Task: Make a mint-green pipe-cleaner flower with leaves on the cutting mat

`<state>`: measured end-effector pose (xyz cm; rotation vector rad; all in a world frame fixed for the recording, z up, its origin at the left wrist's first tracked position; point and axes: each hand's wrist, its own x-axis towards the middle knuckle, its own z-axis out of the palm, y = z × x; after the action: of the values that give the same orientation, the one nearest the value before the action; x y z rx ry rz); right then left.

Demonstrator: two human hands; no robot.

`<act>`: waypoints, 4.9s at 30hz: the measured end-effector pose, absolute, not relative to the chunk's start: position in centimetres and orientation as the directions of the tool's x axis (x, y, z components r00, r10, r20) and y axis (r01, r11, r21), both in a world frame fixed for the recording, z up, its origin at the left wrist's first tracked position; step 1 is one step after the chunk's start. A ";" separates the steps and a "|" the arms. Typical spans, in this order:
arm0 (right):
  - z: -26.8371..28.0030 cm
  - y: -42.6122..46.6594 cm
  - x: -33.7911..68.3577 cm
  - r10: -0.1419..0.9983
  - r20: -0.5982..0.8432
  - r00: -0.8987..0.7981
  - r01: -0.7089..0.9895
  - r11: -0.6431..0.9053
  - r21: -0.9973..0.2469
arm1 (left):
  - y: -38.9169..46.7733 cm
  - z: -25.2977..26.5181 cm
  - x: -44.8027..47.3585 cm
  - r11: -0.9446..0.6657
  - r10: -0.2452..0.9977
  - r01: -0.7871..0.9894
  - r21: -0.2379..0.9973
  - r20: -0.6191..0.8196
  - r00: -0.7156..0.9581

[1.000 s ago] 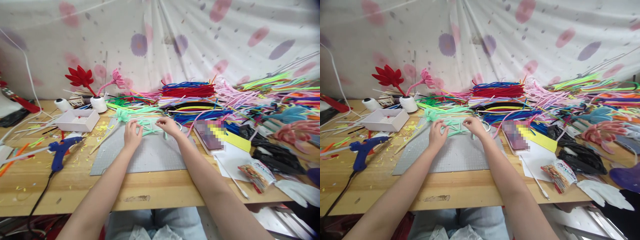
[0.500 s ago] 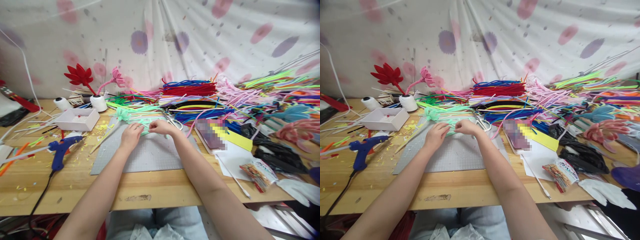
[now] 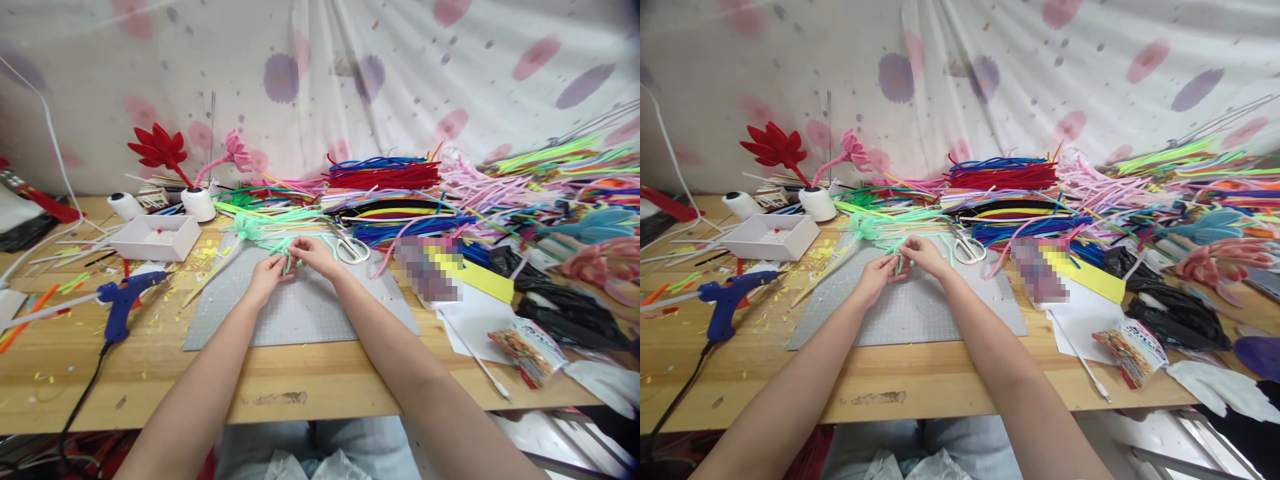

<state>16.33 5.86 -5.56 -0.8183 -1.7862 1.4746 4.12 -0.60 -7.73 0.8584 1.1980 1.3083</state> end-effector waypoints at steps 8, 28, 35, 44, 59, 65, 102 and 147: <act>-6.7 6.1 16.3 0.793 0.080 -0.604 0.011 0.108 -0.994 | -0.6 -7.8 4.1 0.103 0.993 -0.223 0.969 -0.113 -0.033; -7.1 6.2 17.1 0.626 -0.050 -0.778 -0.197 -0.319 -0.927 | -1.6 -6.2 4.1 0.232 0.964 -0.312 0.921 -0.174 0.202; -7.0 6.0 16.7 0.644 -0.035 -0.764 -0.236 -0.329 -0.914 | -1.3 -6.3 4.0 0.251 0.963 -0.365 0.897 -0.194 0.186; -6.9 5.6 16.1 0.719 -0.079 -0.691 -0.266 -0.353 -0.897 | -1.1 -6.5 4.0 0.274 0.960 -0.372 0.887 -0.233 0.153; -6.9 5.2 15.1 0.878 -0.089 -0.471 -0.330 -0.268 -0.905 | -1.2 -6.3 4.8 0.268 0.963 -0.407 0.873 -0.253 0.092; -6.5 6.1 16.9 0.832 -0.005 -0.555 -0.127 -0.091 -0.988 | -1.1 -6.7 4.0 0.174 0.981 -0.257 0.951 -0.192 -0.043; -2.9 6.6 19.1 0.820 0.152 -0.551 0.548 0.494 -0.675 | -1.5 -6.6 3.7 -0.109 0.924 0.615 0.781 0.308 -0.226; -5.5 6.7 18.1 0.672 -0.078 -0.736 -0.299 -0.426 -0.854 | -2.1 -4.8 4.6 0.506 0.862 -0.565 0.651 -0.365 0.352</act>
<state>18.12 6.65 -5.53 -0.5564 -1.1859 2.1749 4.56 -2.11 -4.84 0.4562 0.7515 0.9660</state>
